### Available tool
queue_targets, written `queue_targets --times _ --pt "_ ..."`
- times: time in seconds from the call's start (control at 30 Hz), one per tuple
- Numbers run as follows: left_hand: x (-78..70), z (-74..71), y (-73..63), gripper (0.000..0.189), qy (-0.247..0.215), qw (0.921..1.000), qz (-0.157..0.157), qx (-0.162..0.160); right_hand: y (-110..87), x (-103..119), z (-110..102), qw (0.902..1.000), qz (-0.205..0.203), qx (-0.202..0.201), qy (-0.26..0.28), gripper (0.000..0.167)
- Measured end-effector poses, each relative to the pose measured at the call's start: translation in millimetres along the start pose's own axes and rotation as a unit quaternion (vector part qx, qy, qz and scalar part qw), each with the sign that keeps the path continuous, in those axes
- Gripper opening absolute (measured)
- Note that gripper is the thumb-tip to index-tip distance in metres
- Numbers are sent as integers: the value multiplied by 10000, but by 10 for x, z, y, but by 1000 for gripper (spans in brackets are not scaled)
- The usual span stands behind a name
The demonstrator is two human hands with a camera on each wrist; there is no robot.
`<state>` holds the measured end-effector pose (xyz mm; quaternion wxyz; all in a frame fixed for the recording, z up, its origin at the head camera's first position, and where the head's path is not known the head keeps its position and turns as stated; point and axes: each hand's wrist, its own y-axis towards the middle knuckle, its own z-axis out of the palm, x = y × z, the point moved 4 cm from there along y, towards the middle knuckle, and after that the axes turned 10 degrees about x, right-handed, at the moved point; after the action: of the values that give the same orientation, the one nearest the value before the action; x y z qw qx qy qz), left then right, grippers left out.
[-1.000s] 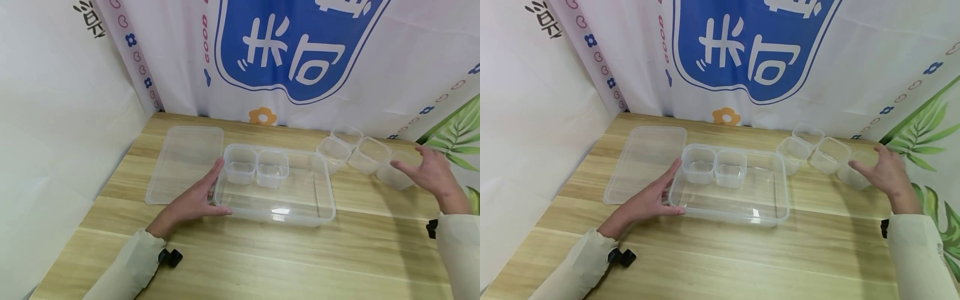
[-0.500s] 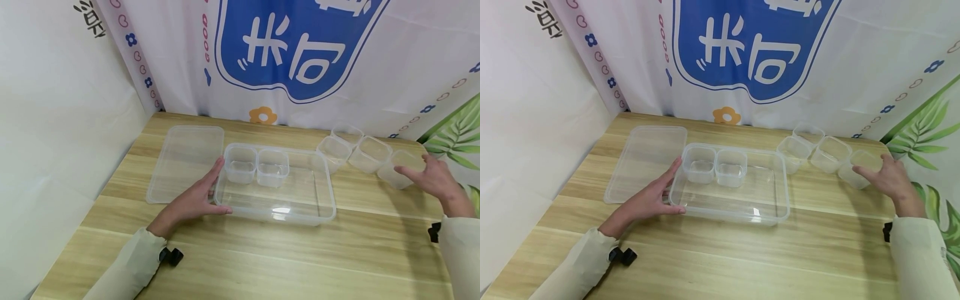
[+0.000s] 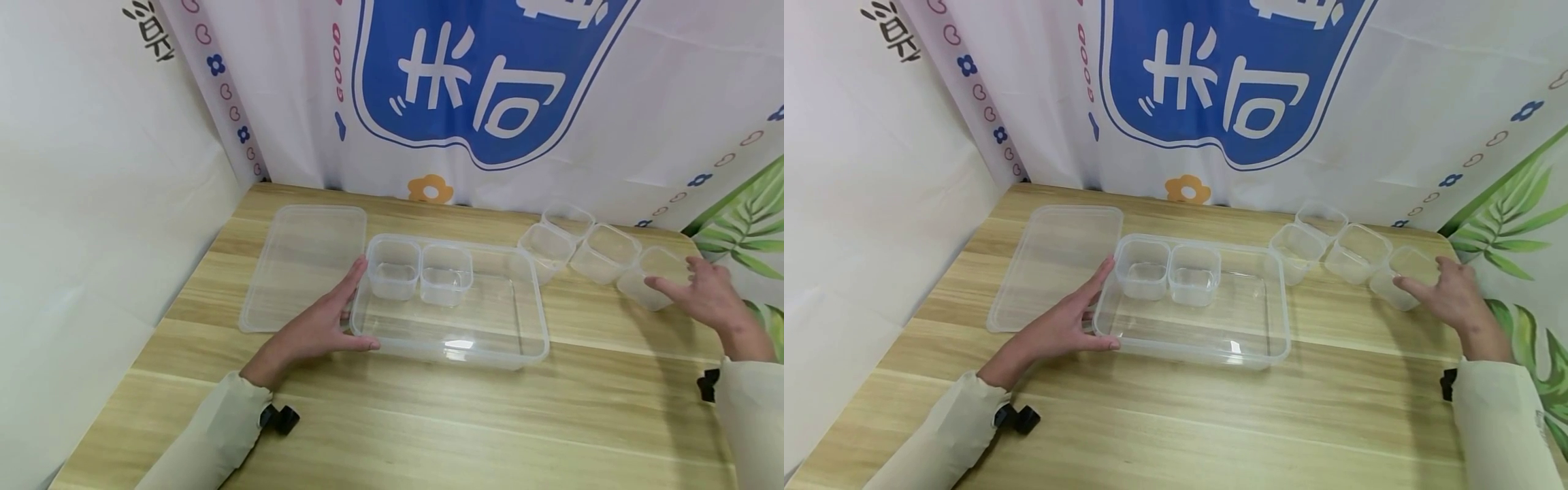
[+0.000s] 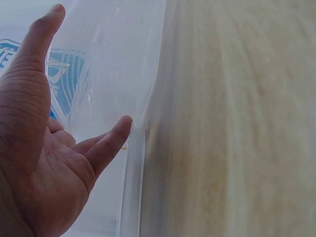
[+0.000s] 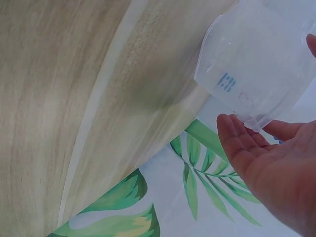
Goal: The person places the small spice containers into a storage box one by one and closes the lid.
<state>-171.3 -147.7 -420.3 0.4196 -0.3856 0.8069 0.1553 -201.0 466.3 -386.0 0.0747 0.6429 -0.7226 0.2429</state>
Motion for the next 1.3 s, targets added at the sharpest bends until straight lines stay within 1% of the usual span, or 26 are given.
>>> queue_targets --times 0.17,0.37,0.6,0.73,0.83,0.93,1.07,1.23,1.3 --pt "-4 2 0 135 50 10000 45 26 5 -10 14 10000 -6 -64 22 100" --pt "1 7 -2 137 86 10000 17 33 -19 -24 24 10000 22 -76 -58 99" --pt "7 10 1 136 166 9999 -23 -1 -45 -44 3 9995 129 -248 -128 98" --pt "7 11 -2 135 194 9998 -11 -3 -62 -40 -10 9993 99 -297 -213 98" --pt "0 9 -6 135 212 9998 10 -3 -85 -23 -37 9987 -5 -359 -363 98" --pt "0 7 -11 135 210 9998 -4 -10 -113 14 -78 9967 -264 -554 -527 94" --pt "7 5 -12 136 194 9998 -20 -10 -163 75 -122 9933 -586 -786 -608 87" --pt "0 2 -9 136 186 9998 -3 10 -235 158 -165 9909 -739 -900 -674 85" --pt "-3 -3 -10 136 179 9998 8 7 -269 207 -193 9891 -810 -1003 -706 83"
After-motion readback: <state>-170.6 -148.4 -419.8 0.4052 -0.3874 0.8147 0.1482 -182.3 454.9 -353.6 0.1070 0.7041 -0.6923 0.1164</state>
